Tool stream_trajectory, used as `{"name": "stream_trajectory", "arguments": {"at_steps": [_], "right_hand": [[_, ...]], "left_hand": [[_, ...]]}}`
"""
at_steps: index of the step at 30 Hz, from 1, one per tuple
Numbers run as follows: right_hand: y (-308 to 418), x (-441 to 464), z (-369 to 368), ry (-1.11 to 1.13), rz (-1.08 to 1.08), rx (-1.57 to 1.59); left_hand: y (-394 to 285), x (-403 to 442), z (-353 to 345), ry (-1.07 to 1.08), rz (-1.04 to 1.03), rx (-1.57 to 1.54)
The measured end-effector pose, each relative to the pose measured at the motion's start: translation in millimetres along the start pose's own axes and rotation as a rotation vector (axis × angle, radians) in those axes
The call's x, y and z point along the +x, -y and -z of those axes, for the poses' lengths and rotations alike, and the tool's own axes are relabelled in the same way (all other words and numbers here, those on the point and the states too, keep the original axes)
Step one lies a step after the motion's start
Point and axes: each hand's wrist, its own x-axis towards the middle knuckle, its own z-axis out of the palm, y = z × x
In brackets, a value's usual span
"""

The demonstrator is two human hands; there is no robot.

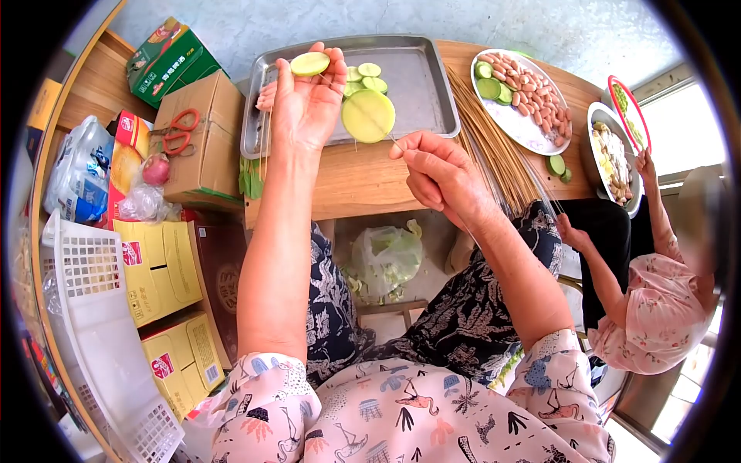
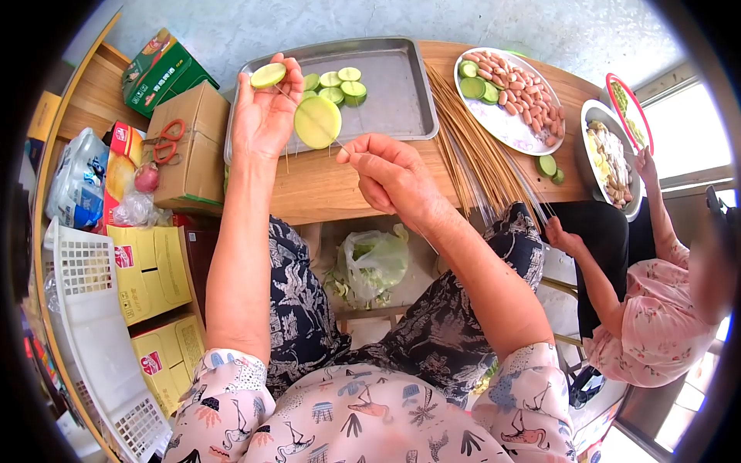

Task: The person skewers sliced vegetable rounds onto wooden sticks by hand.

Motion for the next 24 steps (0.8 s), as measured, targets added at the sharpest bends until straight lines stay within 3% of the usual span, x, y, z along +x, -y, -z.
{"name": "stream_trajectory", "arguments": {"at_steps": [24], "right_hand": [[-12.5, -2.3, -10.9, -0.017, 0.014, -0.006]], "left_hand": [[2.7, -3.6, -6.7, 0.066, 0.001, -0.065]]}}
